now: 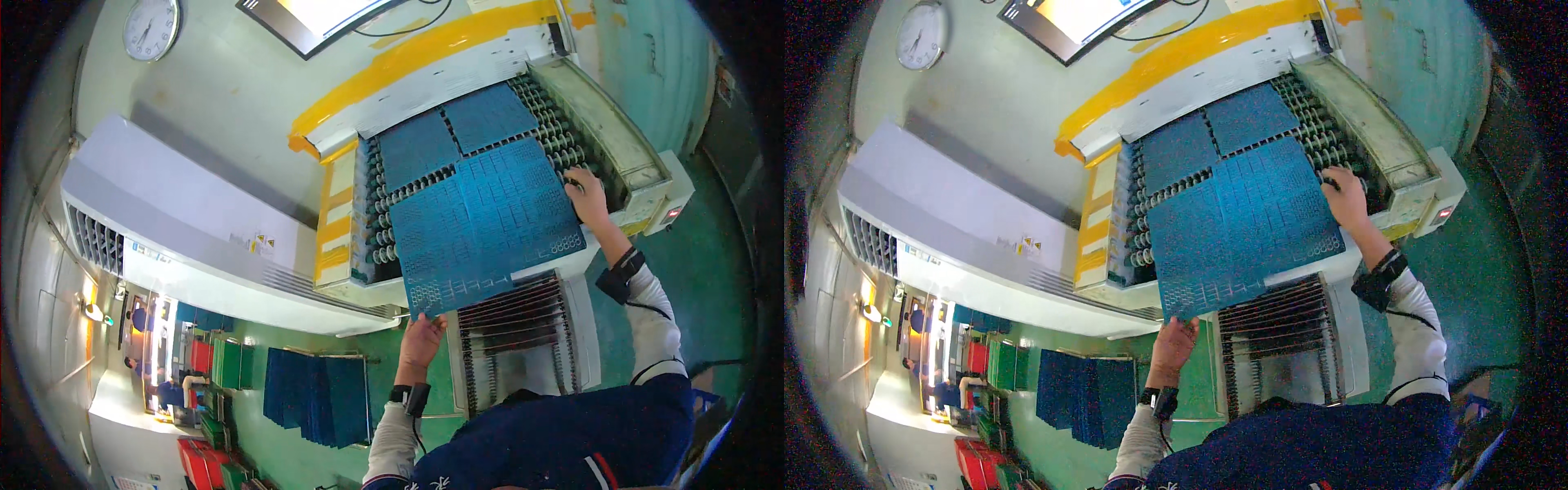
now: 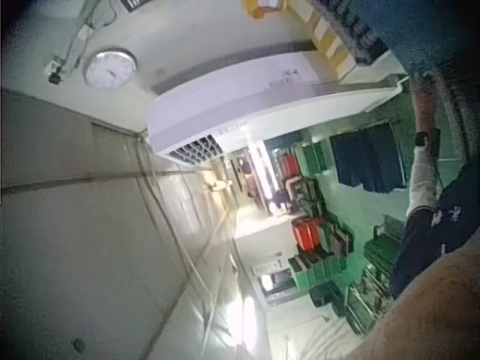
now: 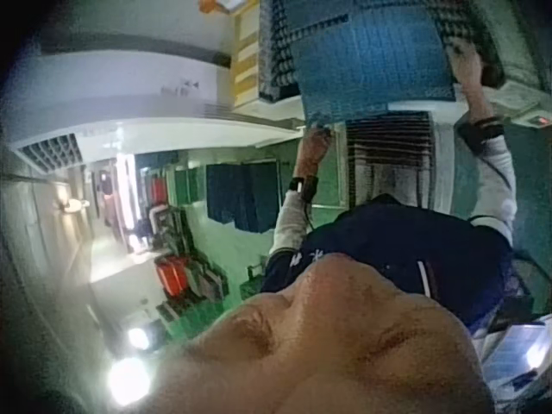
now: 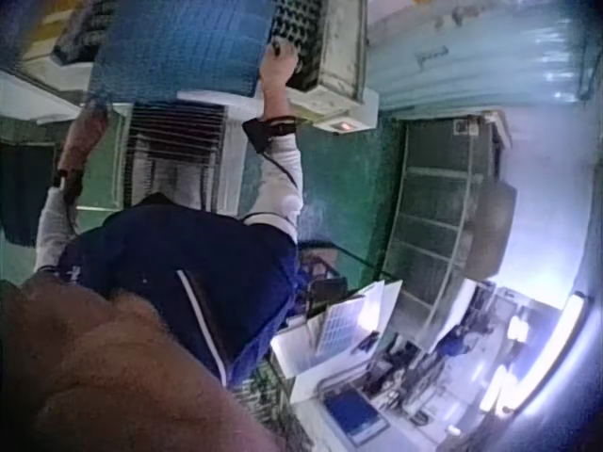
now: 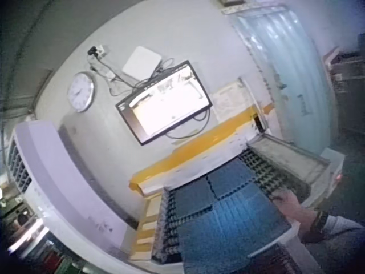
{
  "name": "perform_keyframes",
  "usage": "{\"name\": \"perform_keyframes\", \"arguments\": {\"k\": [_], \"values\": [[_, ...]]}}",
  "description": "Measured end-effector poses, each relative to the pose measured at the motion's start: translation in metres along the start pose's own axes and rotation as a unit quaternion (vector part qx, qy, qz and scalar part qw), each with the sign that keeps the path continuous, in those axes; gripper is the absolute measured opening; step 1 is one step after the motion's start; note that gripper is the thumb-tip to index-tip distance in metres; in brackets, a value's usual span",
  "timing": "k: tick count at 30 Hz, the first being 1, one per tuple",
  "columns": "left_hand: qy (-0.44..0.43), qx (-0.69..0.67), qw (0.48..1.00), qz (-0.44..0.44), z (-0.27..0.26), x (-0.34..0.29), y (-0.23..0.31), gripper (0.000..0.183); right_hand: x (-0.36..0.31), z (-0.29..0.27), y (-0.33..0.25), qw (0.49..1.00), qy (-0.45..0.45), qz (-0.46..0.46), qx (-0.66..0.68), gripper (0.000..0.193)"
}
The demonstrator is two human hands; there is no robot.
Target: The recorder is feeding printed circuit boards (PCBs) into a processing machine and then organizing sorting racks.
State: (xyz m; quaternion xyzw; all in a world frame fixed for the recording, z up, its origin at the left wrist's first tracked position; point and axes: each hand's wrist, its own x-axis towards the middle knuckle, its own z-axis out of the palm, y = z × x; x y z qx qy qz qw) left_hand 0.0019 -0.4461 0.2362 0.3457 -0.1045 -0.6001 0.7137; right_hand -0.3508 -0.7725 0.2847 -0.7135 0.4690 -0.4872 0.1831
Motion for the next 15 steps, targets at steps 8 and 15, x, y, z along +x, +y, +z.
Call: {"name": "perform_keyframes", "arguments": {"k": [8,15], "values": [[0.046,-0.006,0.999,0.01,0.009,0.016,0.009,0.018,-0.065,-0.007,-0.065,0.967,-0.144,-0.135,-0.158,0.048],[0.06,-0.004,0.998,0.025,0.019,0.023,0.015,0.018,-0.051,-0.016,-0.038,0.967,-0.152,-0.119,-0.168,0.049]]}}
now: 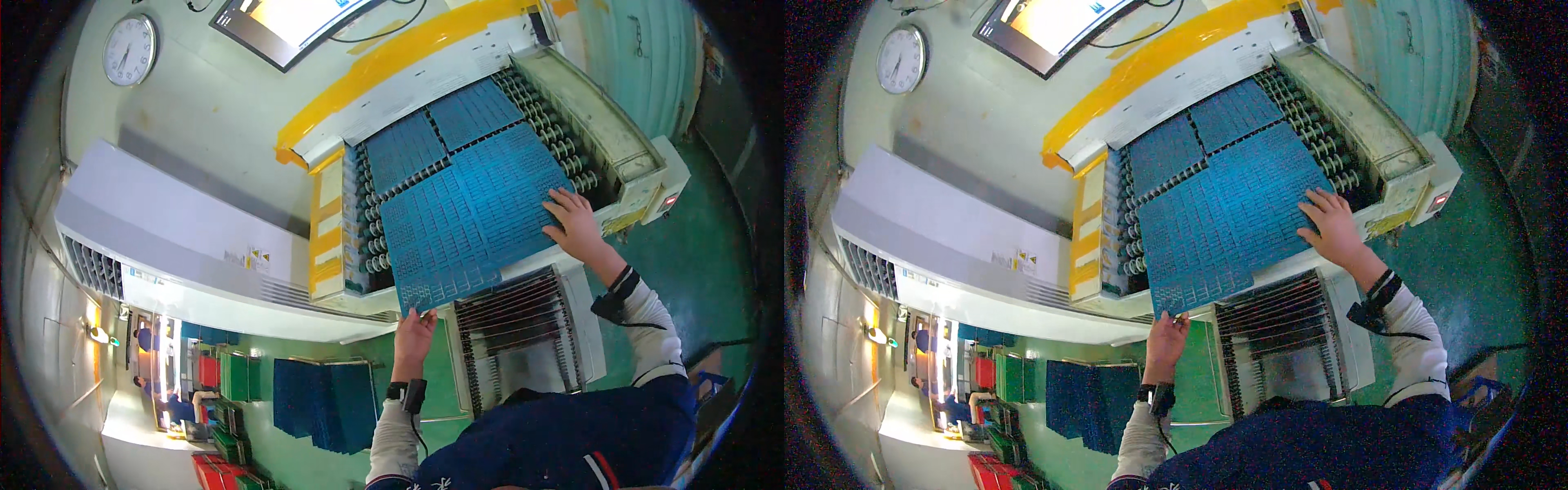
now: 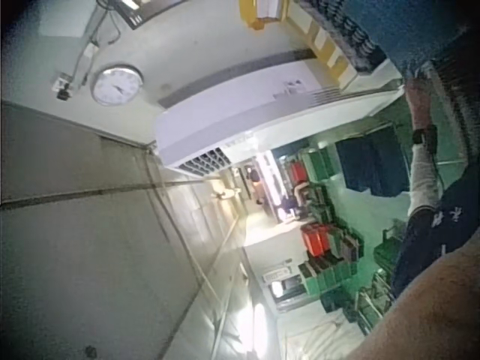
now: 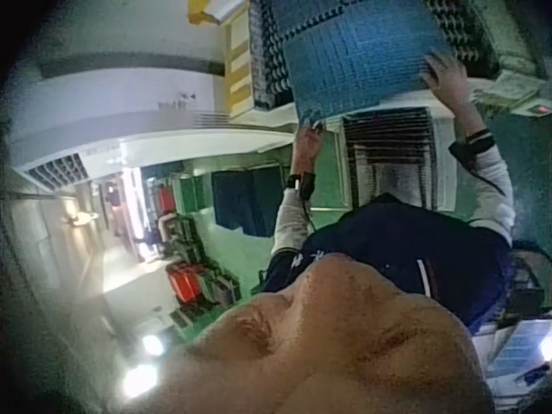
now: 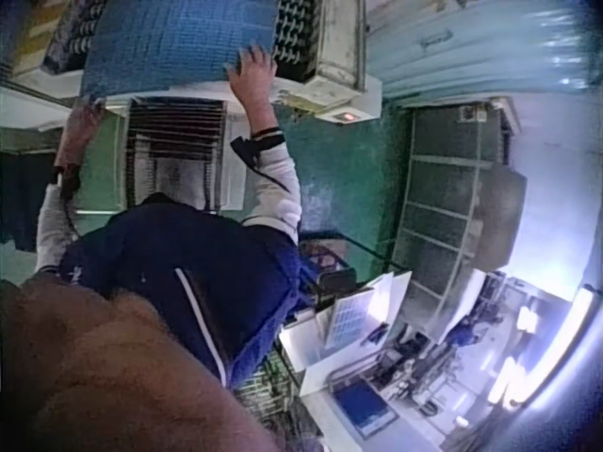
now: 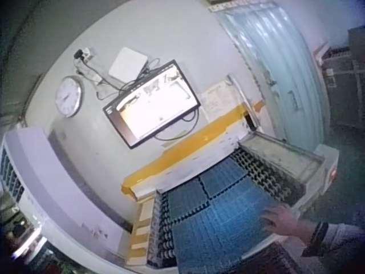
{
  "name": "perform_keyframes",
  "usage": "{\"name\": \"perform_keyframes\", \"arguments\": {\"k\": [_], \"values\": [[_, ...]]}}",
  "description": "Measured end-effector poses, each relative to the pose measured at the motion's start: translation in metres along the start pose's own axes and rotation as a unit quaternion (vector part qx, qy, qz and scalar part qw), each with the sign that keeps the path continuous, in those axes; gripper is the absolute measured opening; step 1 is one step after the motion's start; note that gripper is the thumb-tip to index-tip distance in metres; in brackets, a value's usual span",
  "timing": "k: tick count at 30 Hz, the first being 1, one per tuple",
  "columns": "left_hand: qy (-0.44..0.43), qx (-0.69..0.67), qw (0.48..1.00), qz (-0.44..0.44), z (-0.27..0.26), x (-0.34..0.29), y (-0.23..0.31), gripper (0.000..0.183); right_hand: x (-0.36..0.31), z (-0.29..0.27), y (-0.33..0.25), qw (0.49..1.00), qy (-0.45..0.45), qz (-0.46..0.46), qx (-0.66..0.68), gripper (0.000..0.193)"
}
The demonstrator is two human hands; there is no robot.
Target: The recorder is feeding printed circuit boards (PCBs) into a processing machine and then organizing sorting racks.
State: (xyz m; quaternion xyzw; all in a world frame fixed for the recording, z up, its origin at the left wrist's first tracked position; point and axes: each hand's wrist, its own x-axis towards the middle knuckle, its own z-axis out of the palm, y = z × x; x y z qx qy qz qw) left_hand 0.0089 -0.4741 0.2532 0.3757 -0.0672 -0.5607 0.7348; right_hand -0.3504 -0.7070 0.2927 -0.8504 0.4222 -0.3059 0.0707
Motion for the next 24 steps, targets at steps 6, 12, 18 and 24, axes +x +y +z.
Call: {"name": "perform_keyframes", "arguments": {"k": [6,12,18,24], "values": [[0.0,-0.021,1.0,-0.014,-0.006,0.009,0.005,0.021,-0.003,-0.013,0.014,1.0,-0.013,0.013,0.004,0.048],[-0.003,0.053,0.999,0.003,-0.013,0.023,0.009,0.021,0.005,-0.011,0.016,1.0,-0.001,0.01,0.02,0.046],[-0.015,0.052,0.998,-0.014,-0.009,0.034,0.014,0.019,0.013,-0.003,0.022,1.0,-0.002,0.011,0.02,0.047],[-0.004,0.072,0.997,-0.007,-0.016,0.042,0.016,0.018,0.018,0.001,0.026,1.0,0.006,0.003,0.015,0.047]]}}
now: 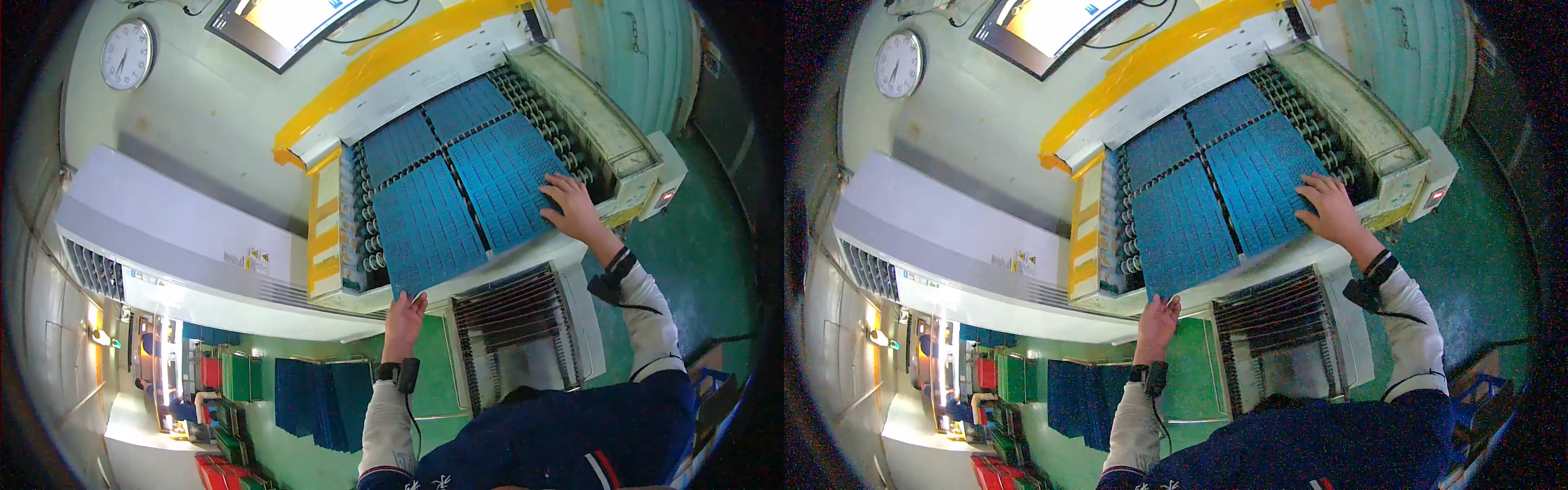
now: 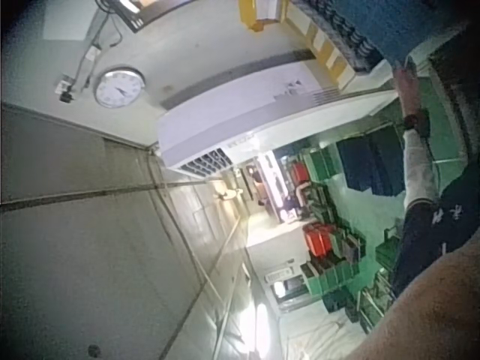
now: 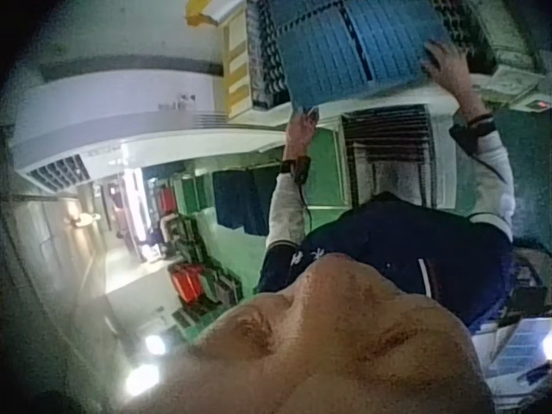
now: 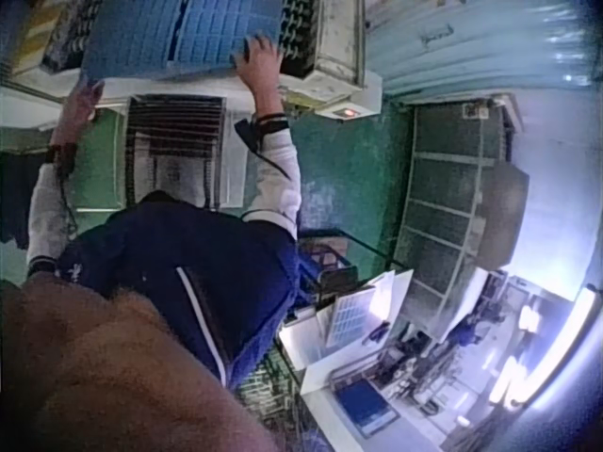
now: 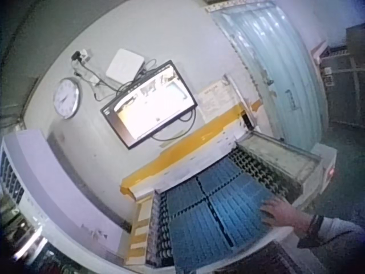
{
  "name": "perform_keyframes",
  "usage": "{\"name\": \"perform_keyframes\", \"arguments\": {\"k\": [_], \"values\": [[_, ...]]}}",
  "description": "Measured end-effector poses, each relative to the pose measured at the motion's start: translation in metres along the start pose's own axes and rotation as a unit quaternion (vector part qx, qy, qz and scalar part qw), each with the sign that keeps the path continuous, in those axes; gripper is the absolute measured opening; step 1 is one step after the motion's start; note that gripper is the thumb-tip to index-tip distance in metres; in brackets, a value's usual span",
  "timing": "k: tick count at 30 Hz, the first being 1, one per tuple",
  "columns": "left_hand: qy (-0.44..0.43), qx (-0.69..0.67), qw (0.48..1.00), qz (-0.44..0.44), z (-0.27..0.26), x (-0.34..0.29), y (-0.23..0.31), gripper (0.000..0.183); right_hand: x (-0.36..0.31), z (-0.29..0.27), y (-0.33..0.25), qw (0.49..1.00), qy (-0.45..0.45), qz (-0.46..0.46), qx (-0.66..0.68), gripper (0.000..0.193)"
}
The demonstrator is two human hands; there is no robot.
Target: The recorder is feeding printed circuit boards (PCBs) into a processing machine and then organizing sorting racks.
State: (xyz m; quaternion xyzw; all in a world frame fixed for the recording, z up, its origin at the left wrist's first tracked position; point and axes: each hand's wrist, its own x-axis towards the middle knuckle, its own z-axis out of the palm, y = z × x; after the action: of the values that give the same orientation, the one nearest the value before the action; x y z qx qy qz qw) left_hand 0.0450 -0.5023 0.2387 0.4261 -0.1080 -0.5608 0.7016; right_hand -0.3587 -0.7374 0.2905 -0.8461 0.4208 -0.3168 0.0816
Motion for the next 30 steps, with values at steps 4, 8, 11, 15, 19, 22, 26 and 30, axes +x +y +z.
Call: {"name": "perform_keyframes", "arguments": {"k": [4,8,11,15,19,22,26,30], "values": [[-0.002,-0.016,1.0,-0.019,0.001,-0.004,-0.001,0.021,0.004,0.0,0.002,1.0,-0.002,0.0,-0.003,0.046],[-0.016,-0.002,0.999,-0.028,-0.009,-0.012,-0.004,0.028,0.006,0.0,0.003,1.0,0.008,-0.007,0.004,0.045],[0.005,0.008,0.999,-0.037,-0.024,-0.027,-0.013,0.031,0.009,0.004,0.006,1.0,0.009,-0.008,-0.001,0.044],[0.021,-0.03,0.998,-0.059,-0.06,-0.06,-0.028,0.03,0.017,0.009,0.0,1.0,0.005,-0.008,-0.002,0.044],[0.039,-0.029,0.996,-0.074,-0.092,-0.092,-0.056,0.027,0.017,0.006,0.009,1.0,0.011,0.004,-0.01,0.044],[0.024,0.022,0.998,-0.047,-0.127,-0.121,-0.078,0.025,0.016,-0.002,0.018,1.0,0.021,0.003,-0.014,0.044],[0.093,0.06,0.987,-0.118,-0.139,-0.165,-0.101,0.024,0.015,0.015,0.019,0.998,0.052,-0.008,-0.036,0.042],[0.167,-0.003,0.969,-0.182,-0.186,-0.179,-0.128,0.03,0.008,0.012,0.011,0.994,0.107,-0.019,-0.023,0.039]]}}
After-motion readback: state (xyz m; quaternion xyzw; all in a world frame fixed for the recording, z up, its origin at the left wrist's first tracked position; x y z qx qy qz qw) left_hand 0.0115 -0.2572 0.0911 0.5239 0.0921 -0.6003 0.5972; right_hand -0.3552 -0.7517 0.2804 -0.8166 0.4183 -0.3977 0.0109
